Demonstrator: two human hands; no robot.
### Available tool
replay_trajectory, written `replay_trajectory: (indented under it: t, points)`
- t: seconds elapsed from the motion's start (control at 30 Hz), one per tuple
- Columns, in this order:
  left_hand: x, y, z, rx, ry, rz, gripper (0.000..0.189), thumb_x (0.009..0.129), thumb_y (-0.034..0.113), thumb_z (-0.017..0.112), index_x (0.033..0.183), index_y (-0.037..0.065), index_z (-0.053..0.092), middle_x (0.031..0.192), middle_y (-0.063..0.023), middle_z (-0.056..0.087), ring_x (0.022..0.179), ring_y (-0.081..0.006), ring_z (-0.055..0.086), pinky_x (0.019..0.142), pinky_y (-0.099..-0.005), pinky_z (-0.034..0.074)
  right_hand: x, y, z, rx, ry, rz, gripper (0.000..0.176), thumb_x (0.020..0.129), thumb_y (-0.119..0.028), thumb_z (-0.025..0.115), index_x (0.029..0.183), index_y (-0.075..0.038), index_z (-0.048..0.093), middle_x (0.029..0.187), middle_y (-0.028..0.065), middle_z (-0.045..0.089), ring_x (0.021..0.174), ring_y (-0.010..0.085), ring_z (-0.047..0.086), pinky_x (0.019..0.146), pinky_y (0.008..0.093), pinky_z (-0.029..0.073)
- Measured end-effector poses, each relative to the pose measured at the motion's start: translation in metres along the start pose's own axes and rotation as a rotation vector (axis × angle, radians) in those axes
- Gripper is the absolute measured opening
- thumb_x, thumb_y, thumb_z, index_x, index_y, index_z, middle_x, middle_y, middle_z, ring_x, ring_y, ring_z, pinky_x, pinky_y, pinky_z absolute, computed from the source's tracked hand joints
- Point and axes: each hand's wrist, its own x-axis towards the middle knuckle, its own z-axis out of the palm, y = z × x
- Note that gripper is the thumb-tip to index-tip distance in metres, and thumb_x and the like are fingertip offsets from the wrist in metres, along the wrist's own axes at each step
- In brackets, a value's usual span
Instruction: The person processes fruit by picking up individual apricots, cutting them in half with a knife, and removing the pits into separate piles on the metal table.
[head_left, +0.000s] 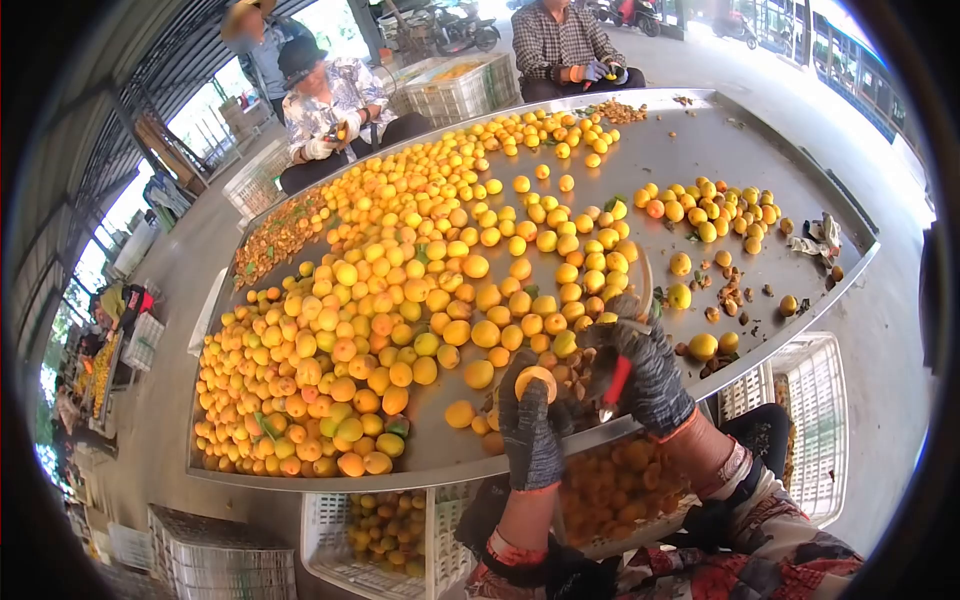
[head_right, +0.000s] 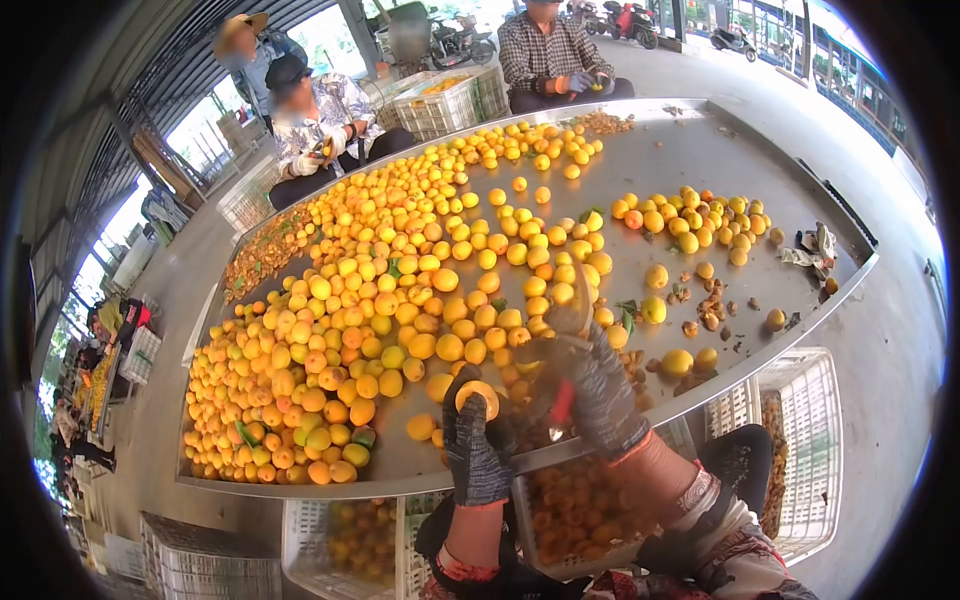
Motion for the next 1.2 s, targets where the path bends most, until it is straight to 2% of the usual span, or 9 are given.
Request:
replay_trajectory:
  t: [0.17,0.47,0.67,0.73,0.97,1.03,1.07,1.13,1.2]
  points:
    - [0.0,-0.008,-0.004,-0.216,-0.009,-0.139,0.028,0.085,0.026,0.055,0.106,0.007,0.052,0.092,-0.0026,0.054,0.079,-0.0109,0.054,0.06,-0.0235,0.049,0.021,-0.001,0.014,0.33,0.044,-0.071,0.022,0.078,-0.028,0.06,0.079,-0.007,0.054,0.06,0.0007,0.048,0.045,0.0121,0.045,0.044,0.0239,0.039]
    - [0.002,-0.022,0.001,-0.175,-0.039,-0.03,0.036,0.091,0.034,0.046,0.11,0.003,0.048,0.102,-0.0045,0.051,0.092,-0.014,0.051,0.081,-0.0259,0.044,0.035,0.021,0.033,0.372,0.033,-0.324,0.034,0.08,-0.018,0.062,0.107,-0.003,0.049,0.063,0.0,0.048,0.042,0.0095,0.042,0.035,0.0218,0.035]
    - [0.009,-0.047,-0.01,0.459,0.072,0.315,0.033,0.095,0.022,0.034,0.109,-0.004,0.047,0.103,-0.013,0.052,0.095,-0.0232,0.05,0.085,-0.0325,0.04,0.035,0.037,0.026,0.141,0.145,-0.435,0.036,0.077,-0.019,0.065,0.105,-0.003,0.049,0.066,-0.0004,0.051,0.046,0.0088,0.045,0.036,0.0224,0.036]
    - [0.009,-0.051,-0.013,1.021,0.083,0.718,0.033,0.094,0.023,0.034,0.108,-0.005,0.048,0.104,-0.0148,0.052,0.095,-0.0238,0.05,0.084,-0.0317,0.041,0.036,0.037,0.031,0.26,0.156,-0.375,0.036,0.076,-0.019,0.065,0.105,-0.003,0.049,0.066,-0.0003,0.051,0.047,0.0092,0.045,0.036,0.0225,0.037]
    - [0.011,-0.032,-0.01,0.789,-0.077,0.299,0.037,0.087,0.004,0.042,0.122,-0.005,0.038,0.117,-0.0201,0.047,0.102,-0.0314,0.049,0.091,-0.0359,0.039,0.044,0.029,0.016,0.424,-0.158,-0.071,0.029,0.079,-0.018,0.062,0.103,-0.005,0.052,0.074,0.0003,0.052,0.062,0.0096,0.05,0.053,0.022,0.042]
    - [0.021,-0.05,-0.031,1.366,-0.121,0.809,0.033,0.088,0.017,0.043,0.114,-0.004,0.045,0.112,-0.0166,0.052,0.1,-0.0272,0.051,0.087,-0.0325,0.041,0.044,0.03,0.014,-0.088,-0.198,-0.167,0.028,0.078,-0.017,0.063,0.102,-0.005,0.052,0.083,0.0028,0.057,0.074,0.0145,0.056,0.065,0.026,0.047]
    - [0.023,-0.054,-0.034,1.368,-0.123,0.805,0.033,0.088,0.017,0.043,0.114,-0.004,0.045,0.112,-0.0166,0.052,0.1,-0.0272,0.051,0.087,-0.0325,0.041,0.048,0.035,0.012,-0.223,-0.211,-0.207,0.032,0.072,-0.017,0.07,0.098,-0.006,0.056,0.082,0.0032,0.06,0.067,0.0138,0.059,0.059,0.026,0.049]
    - [0.029,-0.059,-0.038,1.06,-0.14,0.224,0.042,0.08,0.012,0.053,0.118,-0.003,0.042,0.113,-0.0183,0.051,0.103,-0.0288,0.051,0.09,-0.0338,0.041,0.043,0.038,0.012,-0.388,-0.346,-0.366,0.03,0.071,-0.018,0.07,0.096,-0.005,0.058,0.084,0.0046,0.061,0.07,0.0146,0.06,0.062,0.027,0.049]
    - [0.033,-0.062,-0.039,0.937,-0.157,0.178,0.043,0.08,0.012,0.054,0.118,-0.003,0.042,0.113,-0.0183,0.051,0.103,-0.0289,0.051,0.09,-0.0337,0.041,0.037,0.046,0.008,-0.744,-0.515,-0.541,0.023,0.07,-0.018,0.071,0.087,-0.005,0.063,0.09,0.0087,0.064,0.083,0.0169,0.062,0.072,0.0295,0.049]
